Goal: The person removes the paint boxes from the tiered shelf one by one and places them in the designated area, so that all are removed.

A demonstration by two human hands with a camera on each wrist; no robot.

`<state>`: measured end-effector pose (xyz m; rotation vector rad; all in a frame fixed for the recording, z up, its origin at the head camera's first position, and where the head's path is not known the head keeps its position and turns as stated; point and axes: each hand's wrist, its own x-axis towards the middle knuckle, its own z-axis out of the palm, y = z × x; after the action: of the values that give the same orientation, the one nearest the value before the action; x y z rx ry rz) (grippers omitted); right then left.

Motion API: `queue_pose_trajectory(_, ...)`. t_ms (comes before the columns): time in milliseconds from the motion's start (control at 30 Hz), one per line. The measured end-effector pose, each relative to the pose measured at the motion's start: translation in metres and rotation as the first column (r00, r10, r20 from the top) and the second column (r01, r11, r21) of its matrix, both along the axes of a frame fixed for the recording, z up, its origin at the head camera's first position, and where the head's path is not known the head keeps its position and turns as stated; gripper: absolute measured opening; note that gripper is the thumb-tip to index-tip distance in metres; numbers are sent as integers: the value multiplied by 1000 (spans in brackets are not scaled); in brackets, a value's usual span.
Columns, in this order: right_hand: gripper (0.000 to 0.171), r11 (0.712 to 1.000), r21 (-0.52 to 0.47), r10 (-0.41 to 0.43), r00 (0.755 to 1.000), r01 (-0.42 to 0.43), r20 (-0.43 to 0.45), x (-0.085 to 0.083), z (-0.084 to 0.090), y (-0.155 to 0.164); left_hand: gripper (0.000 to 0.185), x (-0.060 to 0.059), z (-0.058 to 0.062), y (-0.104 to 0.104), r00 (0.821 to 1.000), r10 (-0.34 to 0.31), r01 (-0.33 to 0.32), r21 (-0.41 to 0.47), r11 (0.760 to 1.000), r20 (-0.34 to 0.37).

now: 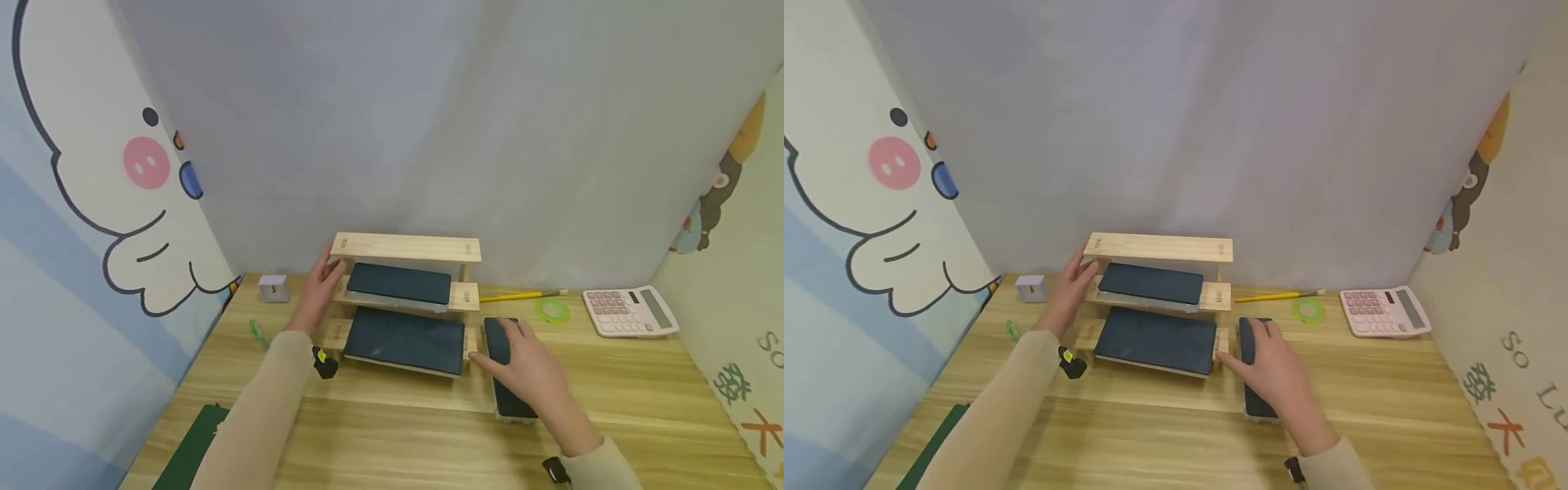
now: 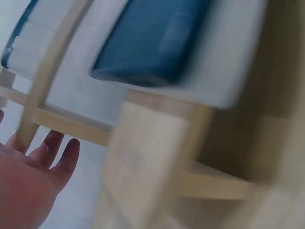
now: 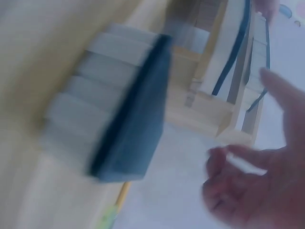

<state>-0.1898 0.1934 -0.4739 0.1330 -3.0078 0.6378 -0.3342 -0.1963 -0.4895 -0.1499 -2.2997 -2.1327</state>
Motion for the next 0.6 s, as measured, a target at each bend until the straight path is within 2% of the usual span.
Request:
queue_pose_trajectory(100, 95, 989, -65, 127, 989, -132, -70, -16, 10, -12, 66, 13, -12, 0, 1000, 13, -13, 6, 1000, 3)
queue_pose_trajectory(233, 90, 967, -60, 235, 959, -246, -158, -38, 17, -30, 59, 28, -24, 2, 999, 28, -28, -11, 1000, 23)
queue_pose_trajectory(367, 89, 956, -41, 278, 944, -290, -179, -58, 20, -44, 57, 32, -31, 4, 999, 42, -42, -6, 999, 26)
queue_pose_trajectory(600, 94, 948, -86, 290, 944, -306, -158, -86, 19, -58, 55, 34, -30, -1, 999, 30, -30, 5, 1000, 20)
